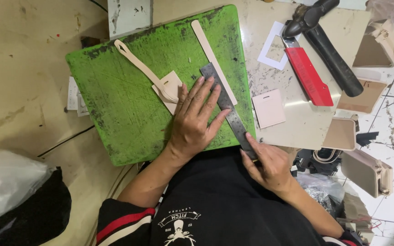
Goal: Cutting leather strips using a utility knife and ruler, followed by assembling small leather tags with paper inserts.
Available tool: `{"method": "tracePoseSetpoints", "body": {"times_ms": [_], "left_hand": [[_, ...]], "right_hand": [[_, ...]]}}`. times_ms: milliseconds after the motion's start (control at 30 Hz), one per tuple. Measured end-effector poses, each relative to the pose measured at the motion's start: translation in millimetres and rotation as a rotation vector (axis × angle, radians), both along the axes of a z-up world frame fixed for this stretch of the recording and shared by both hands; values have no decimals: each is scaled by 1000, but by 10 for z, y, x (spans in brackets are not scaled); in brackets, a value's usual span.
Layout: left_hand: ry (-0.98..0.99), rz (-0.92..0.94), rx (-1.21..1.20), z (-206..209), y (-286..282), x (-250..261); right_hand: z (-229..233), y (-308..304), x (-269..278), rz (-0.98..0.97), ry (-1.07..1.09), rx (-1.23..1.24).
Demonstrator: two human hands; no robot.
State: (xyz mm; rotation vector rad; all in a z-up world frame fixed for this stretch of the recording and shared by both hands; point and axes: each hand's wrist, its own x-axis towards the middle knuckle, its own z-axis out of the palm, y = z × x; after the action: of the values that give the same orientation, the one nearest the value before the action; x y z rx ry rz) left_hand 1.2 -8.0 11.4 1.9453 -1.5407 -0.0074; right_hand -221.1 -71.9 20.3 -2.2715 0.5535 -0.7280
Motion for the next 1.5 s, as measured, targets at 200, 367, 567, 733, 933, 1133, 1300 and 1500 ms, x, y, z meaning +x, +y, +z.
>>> {"method": "tracePoseSetpoints", "body": {"times_ms": [200, 367, 567, 733, 933, 1133, 1300, 1500], "left_hand": [[-37, -12, 25, 13, -18, -2], [-17, -23, 44, 10, -12, 0], [10, -37, 72, 15, -10, 7], [8, -44, 86, 22, -6, 12], [-22, -30, 89, 27, -14, 7], [-14, -28, 84, 31, -22, 10], [-66, -11, 59, 40, -34, 7], [-58, -5, 48, 30, -46, 0]], "right_hand": [[-31, 2, -31, -5, 6, 1], [-20, -7, -30, -5, 1, 9], [-158, 32, -113, -2, 11, 27], [-95, 14, -77, -7, 13, 22], [-135, 42, -98, -6, 8, 33], [-67, 29, -63, -5, 10, 55], [-43, 0, -65, -1, 20, 56], [-57, 4, -67, -9, 30, 56]]}}
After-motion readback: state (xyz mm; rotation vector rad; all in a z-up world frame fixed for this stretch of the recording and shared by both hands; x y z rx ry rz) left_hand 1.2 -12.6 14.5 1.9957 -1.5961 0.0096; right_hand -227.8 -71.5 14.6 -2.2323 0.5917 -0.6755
